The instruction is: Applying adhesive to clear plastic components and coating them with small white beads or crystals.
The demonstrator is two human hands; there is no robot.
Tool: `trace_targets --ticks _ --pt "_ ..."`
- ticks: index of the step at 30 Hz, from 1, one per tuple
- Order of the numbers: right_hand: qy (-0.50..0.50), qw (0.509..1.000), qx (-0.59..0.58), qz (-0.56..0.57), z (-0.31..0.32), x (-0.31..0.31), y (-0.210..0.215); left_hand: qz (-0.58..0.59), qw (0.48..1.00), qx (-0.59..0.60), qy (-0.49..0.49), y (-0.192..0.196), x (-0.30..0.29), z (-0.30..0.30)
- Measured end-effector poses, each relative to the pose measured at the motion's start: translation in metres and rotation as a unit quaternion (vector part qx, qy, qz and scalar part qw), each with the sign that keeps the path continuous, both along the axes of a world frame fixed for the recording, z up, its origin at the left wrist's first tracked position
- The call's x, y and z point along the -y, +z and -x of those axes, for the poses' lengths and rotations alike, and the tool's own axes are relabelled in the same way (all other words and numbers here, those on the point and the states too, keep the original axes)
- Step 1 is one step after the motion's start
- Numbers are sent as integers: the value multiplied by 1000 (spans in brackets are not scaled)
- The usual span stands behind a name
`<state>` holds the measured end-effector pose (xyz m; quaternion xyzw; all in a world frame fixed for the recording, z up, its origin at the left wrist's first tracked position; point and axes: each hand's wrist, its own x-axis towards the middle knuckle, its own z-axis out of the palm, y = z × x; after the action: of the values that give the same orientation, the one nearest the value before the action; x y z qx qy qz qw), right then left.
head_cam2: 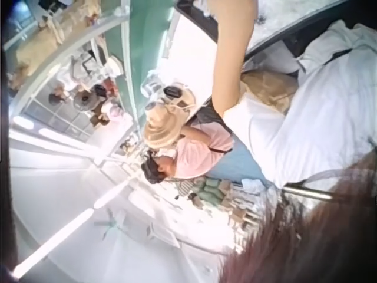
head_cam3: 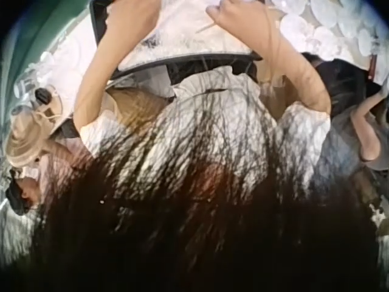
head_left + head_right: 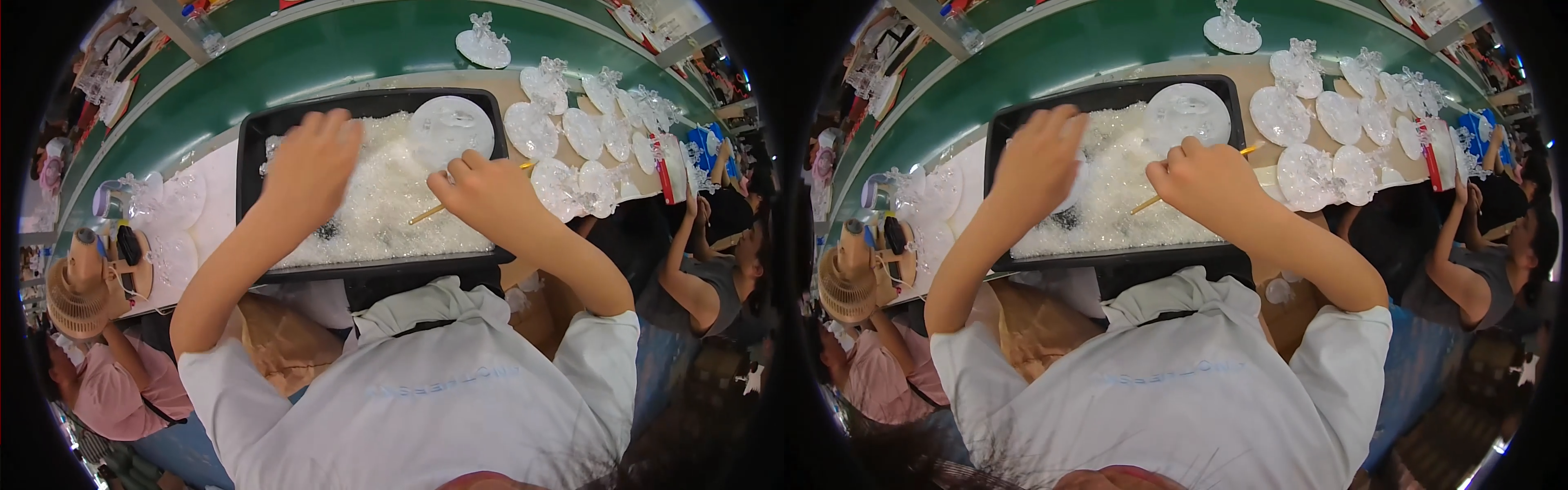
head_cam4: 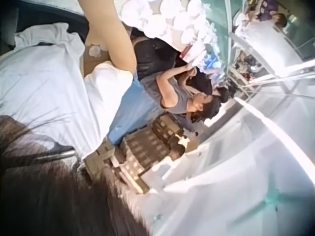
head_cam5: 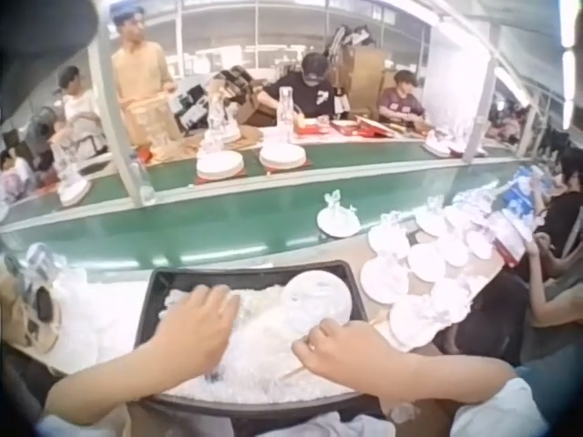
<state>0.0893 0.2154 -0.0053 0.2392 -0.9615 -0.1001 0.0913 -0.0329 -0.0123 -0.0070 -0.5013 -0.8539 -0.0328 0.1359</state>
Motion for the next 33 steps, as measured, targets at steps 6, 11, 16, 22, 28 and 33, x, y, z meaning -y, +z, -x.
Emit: trace_targets --ticks 6,11,16,22,28,33 --pt "-73 956 130 254 4 8 -7 70 932 354 22 -61 -64 17" --pt "-141 888 191 393 1 -2 13 -60 900 425 -69 -41 -29 15" --pt "39 928 245 279 23 -21 8 136 907 396 37 -51 -35 -29" --pt "-99 895 231 368 13 -1 0 -194 878 432 66 -66 -27 -36" --pt "185 957 146 169 45 -20 20 53 928 362 73 -73 -17 -45" --pt "212 970 116 13 72 -16 3 9 866 494 83 -78 -29 -18"
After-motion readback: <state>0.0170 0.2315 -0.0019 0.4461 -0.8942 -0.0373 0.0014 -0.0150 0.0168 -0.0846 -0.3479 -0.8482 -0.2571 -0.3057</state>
